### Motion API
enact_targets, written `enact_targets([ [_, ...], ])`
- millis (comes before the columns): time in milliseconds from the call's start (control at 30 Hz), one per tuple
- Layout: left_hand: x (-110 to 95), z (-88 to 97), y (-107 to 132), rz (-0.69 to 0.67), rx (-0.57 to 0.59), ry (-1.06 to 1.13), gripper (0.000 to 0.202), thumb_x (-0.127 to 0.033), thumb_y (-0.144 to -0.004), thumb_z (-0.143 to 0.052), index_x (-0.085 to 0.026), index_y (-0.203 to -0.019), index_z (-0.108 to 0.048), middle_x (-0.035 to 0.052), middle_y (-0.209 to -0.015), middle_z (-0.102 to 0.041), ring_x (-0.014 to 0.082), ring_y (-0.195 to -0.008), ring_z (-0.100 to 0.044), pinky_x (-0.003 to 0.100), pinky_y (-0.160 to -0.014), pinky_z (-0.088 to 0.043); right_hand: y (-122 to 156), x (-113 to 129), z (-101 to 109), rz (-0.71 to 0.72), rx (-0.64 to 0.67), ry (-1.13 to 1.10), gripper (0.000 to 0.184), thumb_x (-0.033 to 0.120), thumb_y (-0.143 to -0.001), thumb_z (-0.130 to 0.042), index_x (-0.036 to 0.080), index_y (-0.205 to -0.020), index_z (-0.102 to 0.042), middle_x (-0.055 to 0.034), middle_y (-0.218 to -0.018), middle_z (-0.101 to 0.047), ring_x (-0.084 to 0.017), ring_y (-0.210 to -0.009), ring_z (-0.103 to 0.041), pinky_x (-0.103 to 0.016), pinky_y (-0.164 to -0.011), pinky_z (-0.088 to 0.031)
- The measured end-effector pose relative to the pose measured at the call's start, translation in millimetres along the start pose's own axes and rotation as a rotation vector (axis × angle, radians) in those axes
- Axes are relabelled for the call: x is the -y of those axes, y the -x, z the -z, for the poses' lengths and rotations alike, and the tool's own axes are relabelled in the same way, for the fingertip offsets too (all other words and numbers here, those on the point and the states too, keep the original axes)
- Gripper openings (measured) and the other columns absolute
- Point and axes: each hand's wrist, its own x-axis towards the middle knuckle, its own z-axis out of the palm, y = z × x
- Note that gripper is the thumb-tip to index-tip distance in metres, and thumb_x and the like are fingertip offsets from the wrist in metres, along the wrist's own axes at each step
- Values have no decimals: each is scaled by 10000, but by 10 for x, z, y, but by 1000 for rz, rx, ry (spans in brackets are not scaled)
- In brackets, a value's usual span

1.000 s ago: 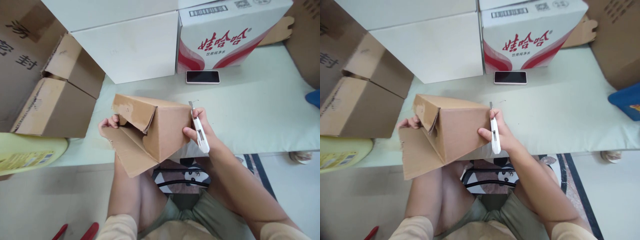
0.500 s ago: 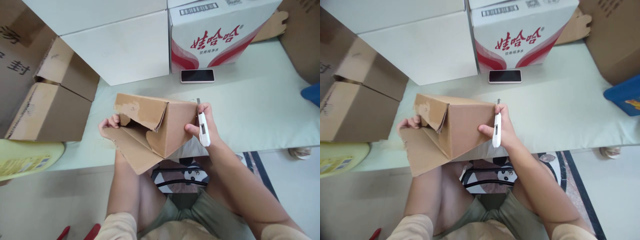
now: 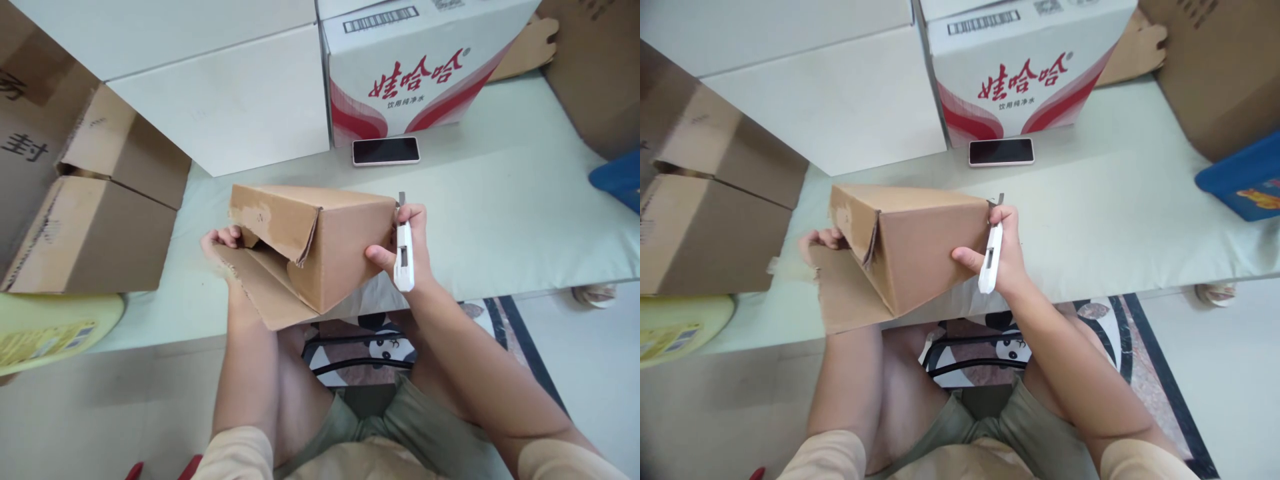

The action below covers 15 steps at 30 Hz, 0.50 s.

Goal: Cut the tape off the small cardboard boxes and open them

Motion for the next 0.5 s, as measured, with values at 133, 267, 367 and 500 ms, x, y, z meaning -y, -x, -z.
enact_targets([
  [133,74,-129,-149,49,-60,57,368,-401,-944,-466,-239,-618,-414,22,-755,-539,172,-715,-578,341,-841,-528,-10,-21,32,108,-83,27,766,829,-725,-740,317,-1058,-278,-18,-1053,-435,-224,-933,-518,-408,-797,-477],
  [267,-15,-217,-56,-17,8,89,176,-396,-834,-612,-240,-904,-655,39,-959,-657,186,-847,-647,334,-895,-537,-38,-30,89,202,-172,155,699,793,-784,-722,315,-1066,-297,-35,-1085,-416,-240,-965,-509,-435,-810,-477],
  [367,-159,-188,87,-66,129,76,233,-428,-789,-648,-239,-916,-695,60,-1047,-687,220,-1023,-668,344,-952,-541,-62,-49,116,281,-216,207,674,740,-785,-769,313,-1065,-329,-30,-1066,-408,-236,-961,-492,-432,-811,-463],
  [500,-243,-144,185,-55,312,-85,273,-515,-774,-698,-244,-761,-665,56,-1005,-715,241,-1088,-680,341,-911,-556,-88,-96,123,376,-129,295,650,755,-775,-771,303,-1018,-372,7,-947,-369,-183,-798,-408,-371,-698,-404],
])
